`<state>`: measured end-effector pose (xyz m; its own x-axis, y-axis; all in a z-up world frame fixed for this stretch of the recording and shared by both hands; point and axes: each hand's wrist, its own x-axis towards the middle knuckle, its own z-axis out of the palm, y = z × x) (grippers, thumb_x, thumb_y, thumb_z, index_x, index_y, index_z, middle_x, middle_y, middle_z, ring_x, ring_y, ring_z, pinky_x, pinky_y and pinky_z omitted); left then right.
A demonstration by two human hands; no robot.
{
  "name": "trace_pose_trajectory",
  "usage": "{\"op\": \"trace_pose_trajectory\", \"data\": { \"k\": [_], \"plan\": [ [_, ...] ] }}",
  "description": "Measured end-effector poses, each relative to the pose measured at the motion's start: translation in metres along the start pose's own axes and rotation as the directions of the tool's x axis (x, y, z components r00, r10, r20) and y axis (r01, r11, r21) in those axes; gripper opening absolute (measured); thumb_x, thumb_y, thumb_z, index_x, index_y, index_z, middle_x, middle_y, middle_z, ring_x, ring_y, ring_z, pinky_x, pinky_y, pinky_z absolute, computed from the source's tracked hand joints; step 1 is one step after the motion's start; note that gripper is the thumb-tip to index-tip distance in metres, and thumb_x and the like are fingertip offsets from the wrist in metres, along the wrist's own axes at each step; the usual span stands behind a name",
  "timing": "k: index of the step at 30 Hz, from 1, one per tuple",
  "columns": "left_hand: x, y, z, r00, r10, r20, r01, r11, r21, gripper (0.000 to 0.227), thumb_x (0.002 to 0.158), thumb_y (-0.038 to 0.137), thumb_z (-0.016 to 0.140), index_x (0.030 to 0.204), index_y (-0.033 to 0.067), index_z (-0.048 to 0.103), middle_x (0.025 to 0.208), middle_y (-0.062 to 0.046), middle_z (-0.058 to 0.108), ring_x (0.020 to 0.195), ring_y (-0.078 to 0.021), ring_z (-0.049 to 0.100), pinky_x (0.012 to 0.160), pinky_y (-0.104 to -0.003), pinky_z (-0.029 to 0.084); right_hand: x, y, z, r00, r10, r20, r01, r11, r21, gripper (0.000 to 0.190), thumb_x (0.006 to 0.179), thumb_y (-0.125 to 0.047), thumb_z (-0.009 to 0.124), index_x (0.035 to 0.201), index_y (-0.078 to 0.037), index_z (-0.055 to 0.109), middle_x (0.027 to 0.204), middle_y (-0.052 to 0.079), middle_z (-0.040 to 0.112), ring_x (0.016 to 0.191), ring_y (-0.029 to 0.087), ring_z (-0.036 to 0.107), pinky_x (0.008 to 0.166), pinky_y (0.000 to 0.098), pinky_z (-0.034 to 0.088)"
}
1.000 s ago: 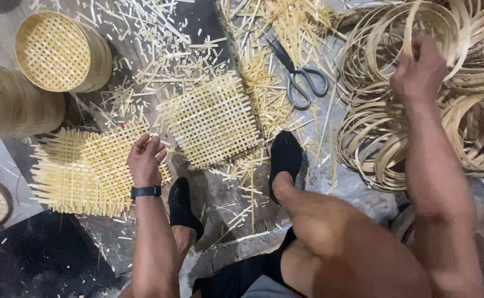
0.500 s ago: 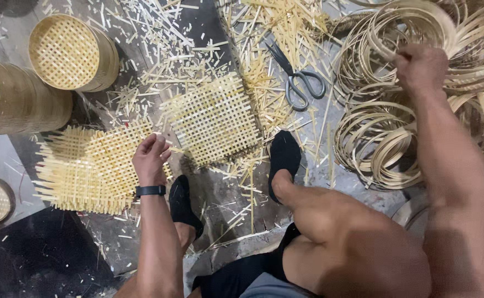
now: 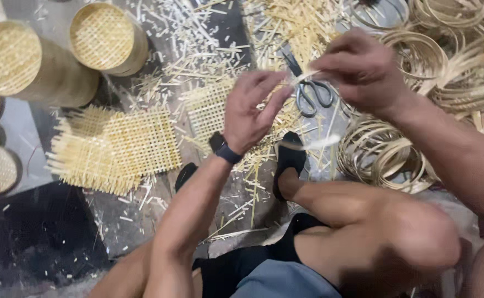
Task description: The person trims excess bamboo strips from a woven basket base using shears. They repeatedly place a circular wooden form over the weave, cut the overhanging strips, remove the form, and stack the finished pieces.
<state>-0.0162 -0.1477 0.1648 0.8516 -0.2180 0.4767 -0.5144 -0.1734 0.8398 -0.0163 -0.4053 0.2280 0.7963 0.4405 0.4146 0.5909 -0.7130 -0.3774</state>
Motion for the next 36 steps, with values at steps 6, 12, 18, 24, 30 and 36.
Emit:
{"op": "trace_pose_trajectory", "data": {
  "k": [6,12,18,24,30,36],
  "plan": [
    [-0.004,-0.005,-0.036,0.695,-0.646,0.316,0.674,0.431,-0.601,0.056,0.094,0.058,0.055,0.078,0.0072,0.07,0.066,-0.003,0.065,0.06,-0.0122,0.056,0.053,-0.027,0.042,0.052,-0.06,0.039,0.951,-0.283,0.126,0.29,0.956,-0.036,0.019,0.094,-0.022,0.086,0.104,-0.008,0.079,0.086,0.006,0.067,0.075,0.018,0.062,0.056,0.0278,0.047],
    [-0.017,-0.014,-0.056,0.476,-0.754,0.454,0.8,0.156,-0.58,0.069,0.089,0.083,0.039,0.068,0.0183,0.053,0.058,0.005,0.043,0.054,-0.0119,0.043,0.05,-0.029,0.036,0.07,-0.108,0.087,0.897,-0.437,0.07,0.443,0.888,-0.123,0.014,0.083,-0.017,0.081,0.086,-0.008,0.07,0.079,0.003,0.057,0.077,0.02,0.059,0.06,0.032,0.049],
    [-0.041,-0.043,-0.054,0.513,-0.761,0.398,0.737,0.152,-0.659,0.068,0.094,0.08,0.039,0.066,0.0194,0.047,0.059,0.004,0.045,0.053,-0.0114,0.042,0.049,-0.028,0.035,0.07,-0.106,0.128,0.942,-0.317,0.11,0.322,0.946,-0.034,0.014,0.09,-0.017,0.08,0.086,-0.007,0.072,0.073,0.004,0.054,0.068,0.018,0.058,0.051,0.0298,0.047],
    [-0.055,-0.083,-0.078,0.68,-0.693,0.239,0.425,0.107,-0.899,0.036,0.103,0.039,0.059,0.099,0.005,0.069,0.077,-0.001,0.06,0.064,-0.0126,0.048,0.058,-0.029,0.039,0.072,-0.054,0.125,0.871,0.49,0.03,-0.429,0.73,0.533,0.04,0.096,-0.044,0.069,0.105,-0.005,0.072,0.085,0.004,0.067,0.072,0.016,0.067,0.06,0.0338,0.06],
    [-0.061,-0.107,-0.106,0.671,-0.693,0.265,0.344,-0.026,-0.939,0.029,0.099,0.028,0.061,0.091,0.001,0.069,0.065,-0.001,0.053,0.058,-0.0145,0.048,0.055,-0.03,0.038,0.025,-0.03,0.147,0.671,0.551,0.496,-0.517,-0.131,0.846,0.045,0.101,-0.043,0.072,0.107,0.001,0.071,0.072,0.002,0.055,0.061,0.013,0.053,0.056,0.0299,0.047],
    [-0.058,-0.112,-0.114,0.491,-0.792,0.362,0.585,-0.008,-0.811,0.032,0.096,0.031,0.069,0.075,0.0077,0.063,0.052,0.004,0.043,0.044,-0.0104,0.035,0.043,-0.027,0.027,0.015,-0.022,0.166,0.596,0.48,0.643,-0.552,-0.337,0.763,0.038,0.098,-0.039,0.075,0.082,-0.006,0.065,0.059,-0.004,0.039,0.05,0.008,0.034,0.043,0.0229,0.028]
  ]
}}
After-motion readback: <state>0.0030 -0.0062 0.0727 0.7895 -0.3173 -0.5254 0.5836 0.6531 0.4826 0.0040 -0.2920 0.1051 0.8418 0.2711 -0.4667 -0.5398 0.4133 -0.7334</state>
